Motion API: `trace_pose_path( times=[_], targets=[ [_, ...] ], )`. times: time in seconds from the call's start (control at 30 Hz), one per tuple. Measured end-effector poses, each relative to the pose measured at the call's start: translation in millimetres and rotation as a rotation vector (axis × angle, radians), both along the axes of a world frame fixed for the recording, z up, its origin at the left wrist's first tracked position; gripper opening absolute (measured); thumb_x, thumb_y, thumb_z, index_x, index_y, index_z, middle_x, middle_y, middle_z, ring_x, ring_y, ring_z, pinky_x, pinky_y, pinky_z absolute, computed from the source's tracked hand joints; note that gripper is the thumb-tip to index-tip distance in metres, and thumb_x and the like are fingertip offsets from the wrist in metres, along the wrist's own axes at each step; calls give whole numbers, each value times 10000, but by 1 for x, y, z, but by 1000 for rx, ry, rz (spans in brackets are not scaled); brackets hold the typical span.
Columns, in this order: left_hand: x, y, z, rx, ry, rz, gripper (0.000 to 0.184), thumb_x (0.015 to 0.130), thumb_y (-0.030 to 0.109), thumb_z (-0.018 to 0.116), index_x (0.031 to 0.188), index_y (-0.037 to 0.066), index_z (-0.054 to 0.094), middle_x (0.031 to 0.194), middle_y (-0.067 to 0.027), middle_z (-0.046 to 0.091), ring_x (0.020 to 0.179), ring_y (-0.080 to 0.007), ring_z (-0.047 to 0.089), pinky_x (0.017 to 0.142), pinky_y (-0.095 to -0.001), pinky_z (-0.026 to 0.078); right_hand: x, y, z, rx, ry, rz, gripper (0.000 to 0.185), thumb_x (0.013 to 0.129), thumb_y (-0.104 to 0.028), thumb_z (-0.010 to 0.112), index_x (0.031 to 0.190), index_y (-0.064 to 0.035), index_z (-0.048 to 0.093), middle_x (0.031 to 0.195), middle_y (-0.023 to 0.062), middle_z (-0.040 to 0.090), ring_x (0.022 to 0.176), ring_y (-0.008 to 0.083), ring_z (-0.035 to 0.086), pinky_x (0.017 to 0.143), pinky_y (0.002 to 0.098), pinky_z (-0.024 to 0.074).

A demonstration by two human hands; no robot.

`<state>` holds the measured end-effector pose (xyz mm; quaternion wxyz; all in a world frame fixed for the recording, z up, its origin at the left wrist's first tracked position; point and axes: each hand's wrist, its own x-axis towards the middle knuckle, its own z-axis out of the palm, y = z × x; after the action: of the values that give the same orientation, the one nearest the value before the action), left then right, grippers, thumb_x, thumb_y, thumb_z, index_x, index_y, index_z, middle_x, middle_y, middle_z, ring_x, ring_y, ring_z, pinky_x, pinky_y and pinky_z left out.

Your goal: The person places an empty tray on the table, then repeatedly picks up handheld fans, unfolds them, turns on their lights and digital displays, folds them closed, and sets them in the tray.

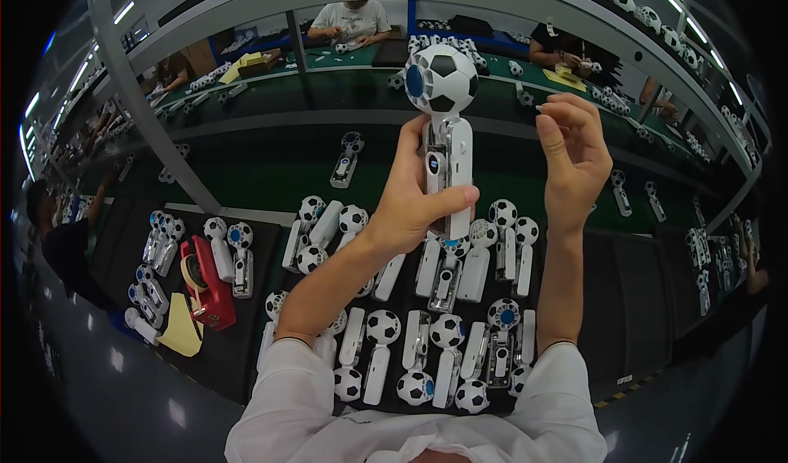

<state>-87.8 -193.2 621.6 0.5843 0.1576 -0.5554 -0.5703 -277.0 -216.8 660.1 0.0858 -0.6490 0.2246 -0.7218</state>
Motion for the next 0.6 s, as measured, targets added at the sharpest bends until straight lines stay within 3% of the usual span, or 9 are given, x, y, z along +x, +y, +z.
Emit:
trace_pose_path(
  times=[0.13, 0.23, 0.4, 0.6],
  targets=[
    [0, -1, -1, 19, 2, -18, 871, 752, 68, 738, 1415, 41, 175, 1078, -83, 480, 901, -131, 569, 765, -305, 522, -1, 10, 0, 48, 40, 85, 92, 843, -38, 704, 921, 0, 673, 1054, 68, 591, 874, 115, 597, 743, 231, 491],
    [-4, -4, -4, -40, 1, 39, 876, 754, 77, 744, 1414, 43, 170, 1105, -85, 466, 960, -134, 553, 797, -298, 511, 16, 36, 1, 52, 322, -24, 133, 761, 8, 732, 886, 10, 686, 1026, 78, 602, 845, 125, 580, 733, 240, 467],
    [-6, 1, -4, -214, -63, 280, 872, 764, 62, 733, 1405, 47, 142, 1179, -105, 422, 1045, -165, 522, 875, -295, 473, 39, 47, 0, 127, 362, -17, 179, 736, -13, 757, 902, 6, 690, 976, 60, 600, 808, 125, 583, 701, 245, 482],
    [-7, -3, -8, -381, -125, 462, 847, 786, 76, 745, 1386, 64, 148, 1167, -95, 444, 1012, -148, 537, 842, -296, 492, 41, 43, 1, 170, 371, -7, 153, 745, -7, 748, 883, 9, 685, 937, 55, 613, 713, 109, 600, 633, 228, 493]
  ],
)
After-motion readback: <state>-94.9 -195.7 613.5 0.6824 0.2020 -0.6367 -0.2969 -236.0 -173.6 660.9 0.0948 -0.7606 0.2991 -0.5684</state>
